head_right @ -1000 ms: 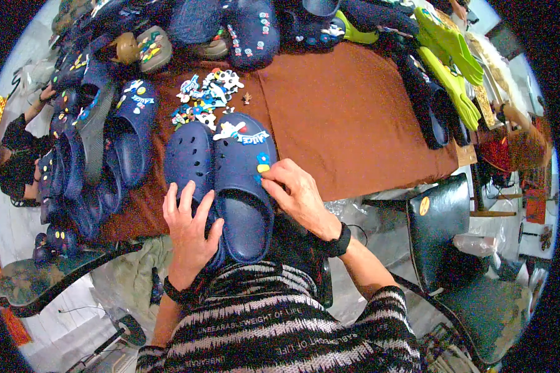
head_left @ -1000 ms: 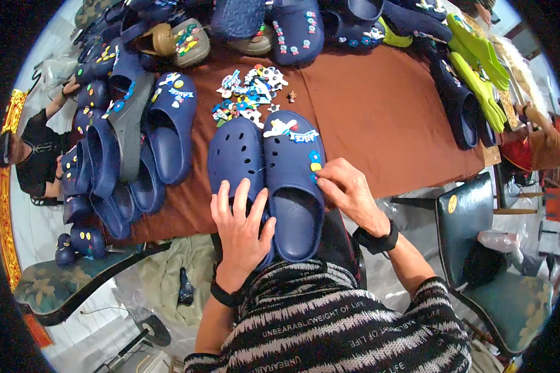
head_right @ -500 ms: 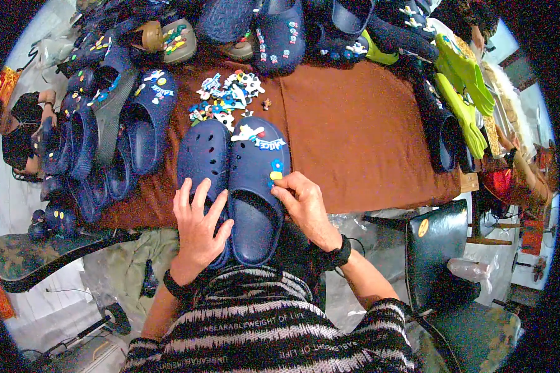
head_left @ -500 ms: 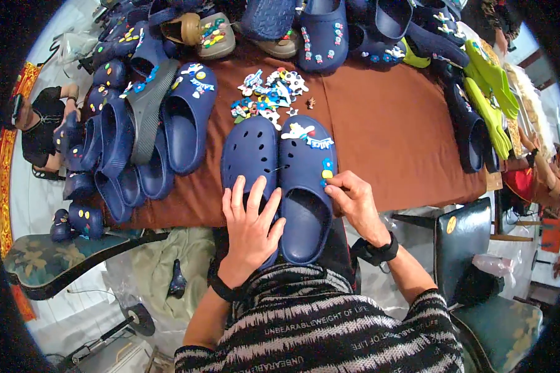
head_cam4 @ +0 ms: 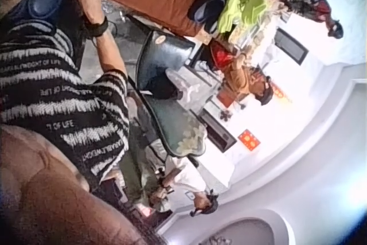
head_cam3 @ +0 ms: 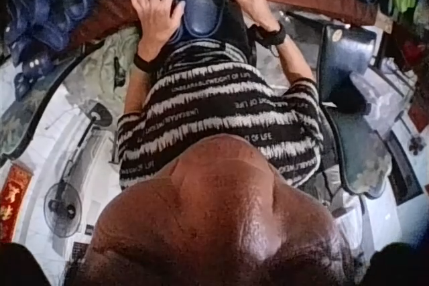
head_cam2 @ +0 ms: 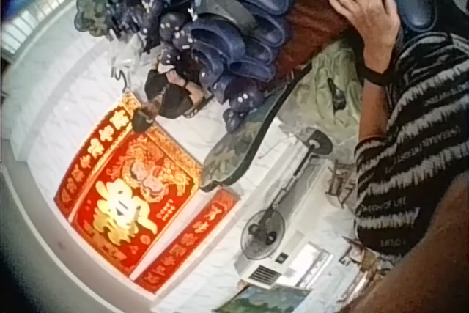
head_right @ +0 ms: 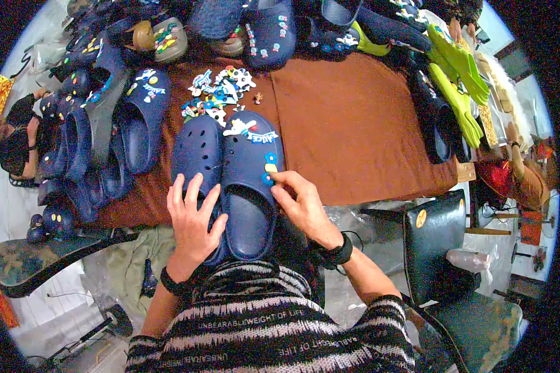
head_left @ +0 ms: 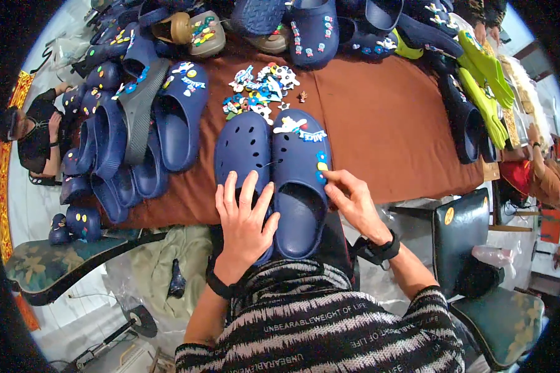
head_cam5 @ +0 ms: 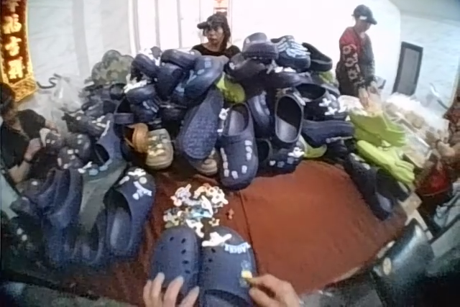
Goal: Decorate shoes by attaching various charms to the holes on the top of the shoes.
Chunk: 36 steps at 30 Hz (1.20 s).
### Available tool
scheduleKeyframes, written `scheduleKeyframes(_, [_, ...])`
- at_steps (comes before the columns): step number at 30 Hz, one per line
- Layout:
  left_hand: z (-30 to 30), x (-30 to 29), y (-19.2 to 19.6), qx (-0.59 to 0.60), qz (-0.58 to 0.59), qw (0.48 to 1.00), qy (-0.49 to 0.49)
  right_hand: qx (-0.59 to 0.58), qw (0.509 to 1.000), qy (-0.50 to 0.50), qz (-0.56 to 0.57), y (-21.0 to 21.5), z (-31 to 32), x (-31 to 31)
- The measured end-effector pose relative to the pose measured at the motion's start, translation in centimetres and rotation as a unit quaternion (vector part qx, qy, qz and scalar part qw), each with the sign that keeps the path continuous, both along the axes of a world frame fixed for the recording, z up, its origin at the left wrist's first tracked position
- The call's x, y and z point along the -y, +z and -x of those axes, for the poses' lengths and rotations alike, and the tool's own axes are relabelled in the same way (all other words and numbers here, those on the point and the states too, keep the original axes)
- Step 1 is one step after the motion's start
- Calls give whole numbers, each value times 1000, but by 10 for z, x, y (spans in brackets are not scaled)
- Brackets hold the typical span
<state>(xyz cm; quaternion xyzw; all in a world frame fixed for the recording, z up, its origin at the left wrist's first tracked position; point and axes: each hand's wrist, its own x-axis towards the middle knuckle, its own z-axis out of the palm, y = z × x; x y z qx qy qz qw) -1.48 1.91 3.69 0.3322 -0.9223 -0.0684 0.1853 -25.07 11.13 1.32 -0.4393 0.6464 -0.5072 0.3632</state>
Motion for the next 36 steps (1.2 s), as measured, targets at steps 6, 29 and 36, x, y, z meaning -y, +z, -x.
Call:
scheduleKeyframes(6, [-2,1,-3,-3,-1,1000,4,157,985,-29,-59,4,2,3])
scheduleKeyframes(29, [-1,0,2,5,-16,1000,1,107,994,-7,-38,-2,2,8])
scheduleKeyframes(36, [-2,2,1,9,-10,1000,2,109,993,17,-52,-3,7,10])
